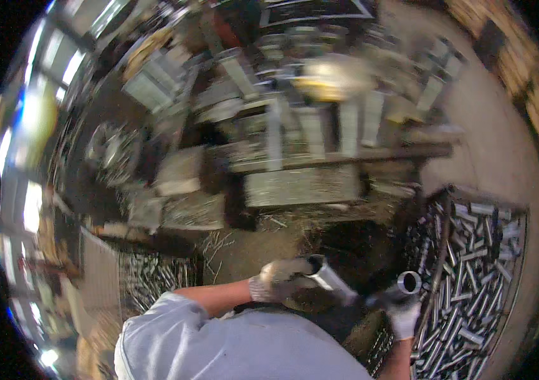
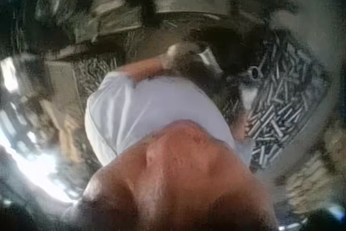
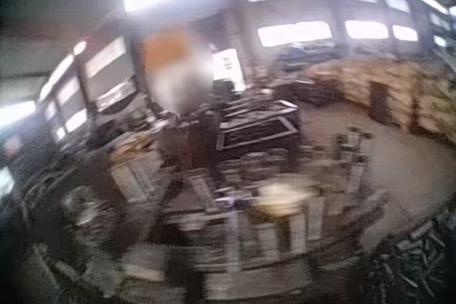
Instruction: The person repeatedly loads cylindrical metal blanks into a lathe chuck, operates the machine controls, and removes finished parts, placing them into a wire basket. The cycle of loading, machining, and unloading is repeated continuously.
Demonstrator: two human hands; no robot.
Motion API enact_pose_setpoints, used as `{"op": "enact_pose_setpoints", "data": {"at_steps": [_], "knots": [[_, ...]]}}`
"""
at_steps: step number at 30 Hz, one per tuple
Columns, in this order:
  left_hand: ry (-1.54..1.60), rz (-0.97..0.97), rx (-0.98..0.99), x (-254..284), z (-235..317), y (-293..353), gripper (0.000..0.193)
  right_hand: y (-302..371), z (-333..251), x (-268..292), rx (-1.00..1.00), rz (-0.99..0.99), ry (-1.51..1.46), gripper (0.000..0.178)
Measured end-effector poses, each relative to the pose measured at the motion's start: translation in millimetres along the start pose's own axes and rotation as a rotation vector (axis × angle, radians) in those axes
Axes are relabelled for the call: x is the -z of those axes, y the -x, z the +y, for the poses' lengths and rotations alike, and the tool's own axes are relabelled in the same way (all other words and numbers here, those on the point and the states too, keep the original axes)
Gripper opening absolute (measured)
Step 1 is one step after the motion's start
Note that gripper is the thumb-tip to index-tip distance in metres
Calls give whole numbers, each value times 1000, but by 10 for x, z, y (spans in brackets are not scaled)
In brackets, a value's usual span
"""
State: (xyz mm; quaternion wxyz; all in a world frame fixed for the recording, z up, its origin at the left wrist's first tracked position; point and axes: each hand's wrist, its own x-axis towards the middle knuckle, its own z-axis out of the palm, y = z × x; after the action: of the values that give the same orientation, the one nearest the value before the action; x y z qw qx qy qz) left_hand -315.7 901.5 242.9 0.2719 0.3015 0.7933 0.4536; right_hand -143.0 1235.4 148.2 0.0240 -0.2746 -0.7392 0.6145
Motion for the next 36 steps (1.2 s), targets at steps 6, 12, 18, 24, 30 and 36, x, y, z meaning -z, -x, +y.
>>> {"op": "enact_pose_setpoints", "data": {"at_steps": [6, 12, 18, 24, 30, 36], "knots": [[-295, 558, 171, 2061, -643, 2902, 19, 618, -2277, -3203, 288, -529, 180, 45], [-560, 994, 177, 3721, -619, 4120, 22, 997, -3443, -5520, 509, -708, 273, 64], [-464, 1040, 141, 4489, -1134, 3675, 25, 724, -3319, -6345, 713, -559, 377, 66], [-493, 868, 135, 4805, -1432, 3331, 27, 562, -3653, -6093, 869, -638, 677, 66], [-134, 1083, -111, 4617, -1789, 3604, 45, 65, -5111, -5955, 1172, -719, 499, 45], [-577, 716, 195, 4919, -2471, 3579, 39, -886, -5731, -8153, 446, -818, 1198, 51]]}}
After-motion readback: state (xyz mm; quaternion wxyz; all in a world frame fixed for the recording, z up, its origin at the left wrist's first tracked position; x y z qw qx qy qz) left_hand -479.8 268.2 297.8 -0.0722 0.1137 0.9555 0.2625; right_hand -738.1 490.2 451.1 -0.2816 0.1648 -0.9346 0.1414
